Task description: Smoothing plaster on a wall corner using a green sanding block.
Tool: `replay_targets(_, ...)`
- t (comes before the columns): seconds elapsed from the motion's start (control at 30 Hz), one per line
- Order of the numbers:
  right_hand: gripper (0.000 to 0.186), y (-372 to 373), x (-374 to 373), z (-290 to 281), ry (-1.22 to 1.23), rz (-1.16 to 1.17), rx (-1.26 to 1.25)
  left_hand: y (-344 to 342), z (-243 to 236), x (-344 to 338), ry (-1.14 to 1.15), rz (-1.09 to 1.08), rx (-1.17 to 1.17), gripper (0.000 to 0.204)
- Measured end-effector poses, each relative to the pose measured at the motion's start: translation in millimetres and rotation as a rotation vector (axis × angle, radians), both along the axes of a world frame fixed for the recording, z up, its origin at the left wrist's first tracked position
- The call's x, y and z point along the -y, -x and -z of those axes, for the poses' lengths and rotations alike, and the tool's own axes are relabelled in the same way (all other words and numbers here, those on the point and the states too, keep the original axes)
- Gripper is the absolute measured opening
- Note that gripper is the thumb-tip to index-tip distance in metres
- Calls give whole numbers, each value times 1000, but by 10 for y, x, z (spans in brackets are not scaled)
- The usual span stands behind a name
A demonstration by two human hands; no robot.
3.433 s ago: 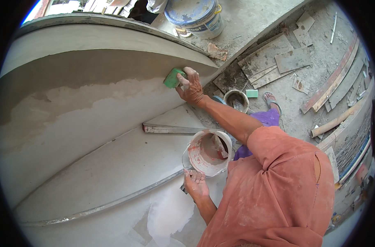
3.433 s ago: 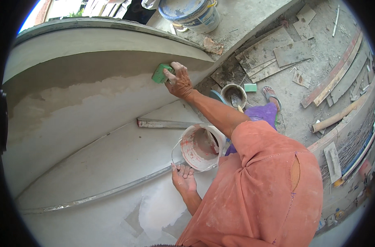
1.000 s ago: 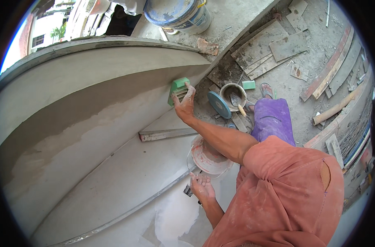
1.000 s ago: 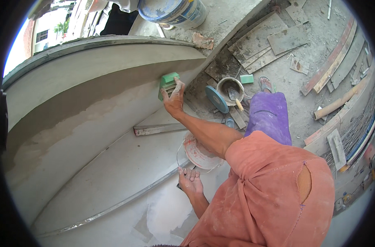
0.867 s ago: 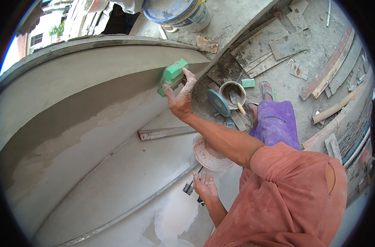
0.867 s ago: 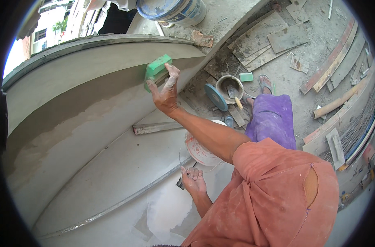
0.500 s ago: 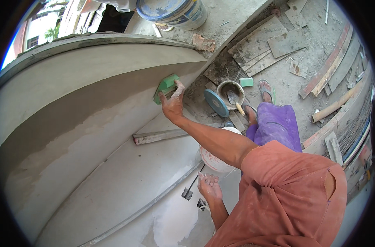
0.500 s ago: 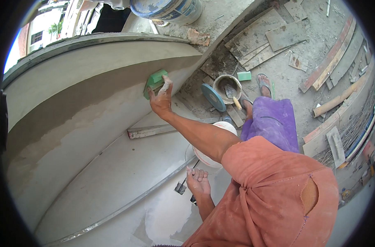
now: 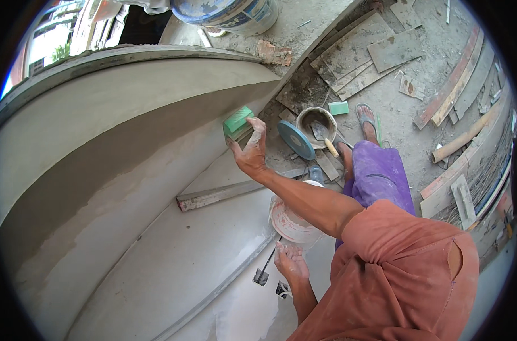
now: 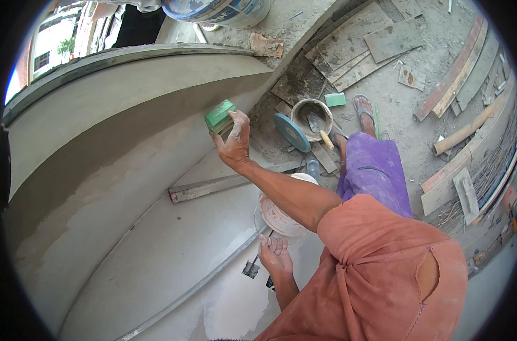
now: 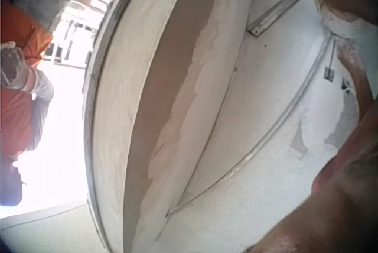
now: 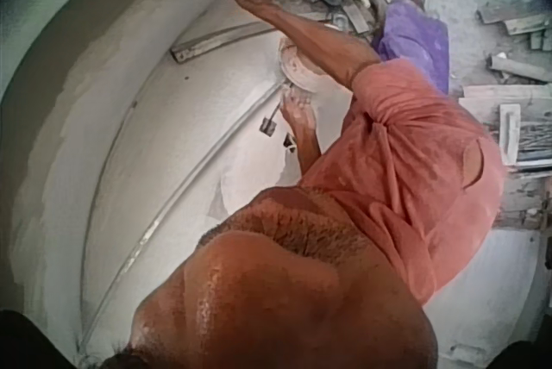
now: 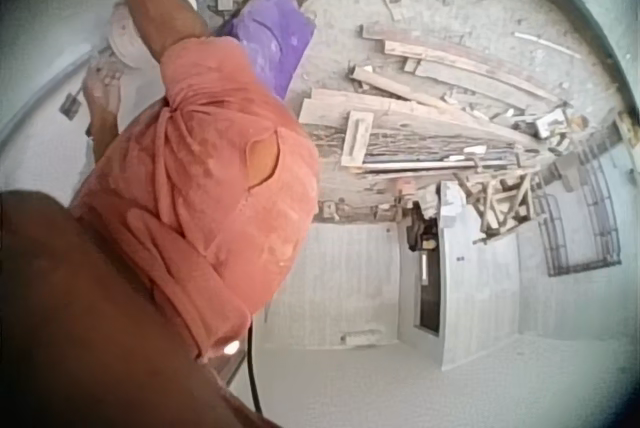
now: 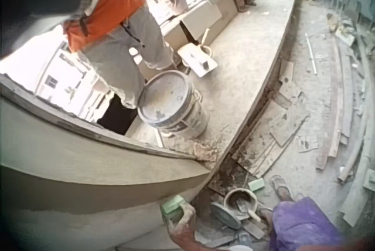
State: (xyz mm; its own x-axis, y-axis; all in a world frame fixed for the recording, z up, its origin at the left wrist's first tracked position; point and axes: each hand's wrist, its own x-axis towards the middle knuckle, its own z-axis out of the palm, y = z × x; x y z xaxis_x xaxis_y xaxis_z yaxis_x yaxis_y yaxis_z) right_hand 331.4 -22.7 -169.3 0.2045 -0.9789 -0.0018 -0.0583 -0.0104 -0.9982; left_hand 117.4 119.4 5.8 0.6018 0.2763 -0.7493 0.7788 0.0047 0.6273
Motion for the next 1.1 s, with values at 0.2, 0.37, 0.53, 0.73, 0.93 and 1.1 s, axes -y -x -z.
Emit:
replay_targets(0.2, 89, -12, 971, -185, 426, 93, 205, -30, 75, 37, 13, -16, 30, 32)
replay_targets(0.37, 90, -99, 940, 233, 601, 2, 154, -11, 179, 41, 92, -2, 54, 34)
replay_targets(0.53, 94, 132, 468, 755, 434, -305, -93, -15, 200, 108, 110, 7, 22, 36)
replay_targets(0.73, 94, -172, 905, 67, 525, 44, 194, 72, 300, 81, 108, 15, 2, 36)
replay_targets(0.93, 91, 69, 54, 1013, 207, -206, 29, 153, 455, 137, 74, -13, -64, 35)
replay_targets(1.1, 90, -128, 666, 304, 364, 127, 331, 165, 459, 63, 5, 19, -64, 42)
